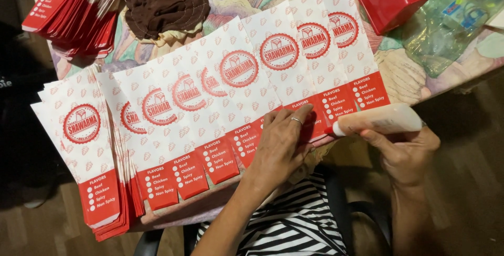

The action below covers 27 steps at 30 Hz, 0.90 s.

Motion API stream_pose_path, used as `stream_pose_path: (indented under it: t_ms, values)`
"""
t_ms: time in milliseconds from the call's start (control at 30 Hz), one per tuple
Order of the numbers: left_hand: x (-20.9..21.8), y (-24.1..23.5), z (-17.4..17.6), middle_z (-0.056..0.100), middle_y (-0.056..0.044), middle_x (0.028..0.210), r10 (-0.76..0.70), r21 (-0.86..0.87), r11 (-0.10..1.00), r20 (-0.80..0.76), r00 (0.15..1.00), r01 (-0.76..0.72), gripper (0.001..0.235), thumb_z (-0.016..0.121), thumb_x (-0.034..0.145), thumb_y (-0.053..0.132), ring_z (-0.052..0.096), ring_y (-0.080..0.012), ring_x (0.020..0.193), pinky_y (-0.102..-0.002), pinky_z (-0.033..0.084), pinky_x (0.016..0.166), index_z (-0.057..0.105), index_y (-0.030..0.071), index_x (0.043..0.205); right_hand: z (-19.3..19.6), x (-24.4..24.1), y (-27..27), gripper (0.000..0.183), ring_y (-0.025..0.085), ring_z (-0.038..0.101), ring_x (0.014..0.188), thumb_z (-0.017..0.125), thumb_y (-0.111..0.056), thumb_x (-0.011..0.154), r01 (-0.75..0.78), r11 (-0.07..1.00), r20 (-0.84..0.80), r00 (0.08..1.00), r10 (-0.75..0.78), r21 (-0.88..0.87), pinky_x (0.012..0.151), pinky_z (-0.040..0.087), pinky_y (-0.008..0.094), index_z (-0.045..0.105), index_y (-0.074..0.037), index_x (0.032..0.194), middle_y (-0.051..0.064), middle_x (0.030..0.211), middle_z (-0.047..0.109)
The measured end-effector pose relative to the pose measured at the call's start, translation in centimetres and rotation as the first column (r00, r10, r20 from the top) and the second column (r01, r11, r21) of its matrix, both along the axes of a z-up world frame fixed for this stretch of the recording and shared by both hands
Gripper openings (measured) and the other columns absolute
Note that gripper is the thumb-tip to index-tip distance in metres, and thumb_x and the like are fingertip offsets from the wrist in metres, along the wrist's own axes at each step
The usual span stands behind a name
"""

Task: The person organizes paper shawarma sleeves on a table and applies glue to the edges from a bottle.

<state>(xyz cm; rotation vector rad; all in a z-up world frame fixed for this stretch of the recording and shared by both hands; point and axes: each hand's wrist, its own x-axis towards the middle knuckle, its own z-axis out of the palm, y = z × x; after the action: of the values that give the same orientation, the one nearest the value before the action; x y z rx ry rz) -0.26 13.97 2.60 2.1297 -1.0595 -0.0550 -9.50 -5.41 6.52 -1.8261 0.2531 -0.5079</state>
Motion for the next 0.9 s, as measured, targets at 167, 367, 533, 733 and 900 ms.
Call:
stream_pose_path:
  t_ms: [167, 367, 533, 733, 900]
  values:
    - [-0.1, -0.1, 0.2, 0.065, -0.014, 0.126, 0.006, 0.016, 1.0, 0.01, 1.0, -0.006, 0.081, 0.081, 0.072, 0.009, 0.056, -0.0307, 0.11, -0.045, 0.038, 0.096, 0.042, 0.001, 0.142, -5.1, -0.9, -0.4, 0.028, 0.018, 0.071, 0.091, 0.086, -0.006, 0.078, 0.078, 0.997, -0.033, 0.996, -0.079, -0.024, 0.096, 0.06, 0.031, 0.074, 0.003, 0.103, 0.012, 0.103, 0.075]
    - [-0.1, -0.2, 0.1, 0.066, -0.015, 0.124, 0.021, 0.009, 1.0, 0.043, 0.999, -0.022, 0.072, 0.08, 0.082, 0.019, 0.057, -0.0302, 0.109, -0.045, 0.038, 0.096, 0.043, 0.0, 0.142, -4.0, -0.8, -0.7, 0.023, 0.015, 0.07, 0.087, 0.084, -0.006, 0.08, 0.069, 0.995, -0.05, 0.996, -0.073, -0.074, 0.094, 0.059, 0.028, 0.075, 0.002, 0.1, 0.01, 0.099, 0.075]
    - [-0.4, -0.8, -1.0, 0.068, -0.015, 0.114, 0.083, -0.014, 0.997, 0.075, 0.994, -0.082, 0.069, 0.079, 0.082, 0.015, 0.058, -0.0306, 0.105, -0.045, 0.04, 0.094, 0.047, -0.002, 0.141, -4.6, -1.6, -2.6, 0.018, 0.019, 0.069, 0.091, 0.079, -0.007, 0.09, 0.164, 0.986, 0.041, 0.986, -0.163, -0.042, 0.096, 0.055, 0.027, 0.073, 0.001, 0.105, 0.014, 0.102, 0.073]
    - [-0.6, -1.2, -0.3, 0.069, -0.011, 0.119, 0.151, -0.04, 0.988, 0.037, 0.988, -0.149, 0.061, 0.074, 0.084, 0.012, 0.057, -0.0298, 0.1, -0.045, 0.039, 0.093, 0.049, -0.001, 0.138, 1.0, 0.0, 0.8, 0.019, 0.025, 0.072, 0.09, 0.069, -0.008, 0.092, 0.037, 0.999, 0.047, 0.998, -0.035, -0.031, 0.094, 0.056, 0.03, 0.072, 0.008, 0.102, 0.02, 0.1, 0.074]
    - [-0.6, -1.5, -0.6, 0.069, -0.014, 0.104, 0.199, -0.097, 0.977, 0.072, 0.977, -0.192, 0.038, 0.061, 0.093, 0.001, 0.058, -0.0303, 0.091, -0.044, 0.04, 0.085, 0.055, -0.001, 0.131, -4.3, -0.6, 0.0, 0.022, 0.017, 0.07, 0.091, 0.082, -0.006, 0.083, 0.048, 0.999, 0.001, 0.999, -0.048, -0.022, 0.096, 0.058, 0.029, 0.075, 0.003, 0.102, 0.013, 0.102, 0.075]
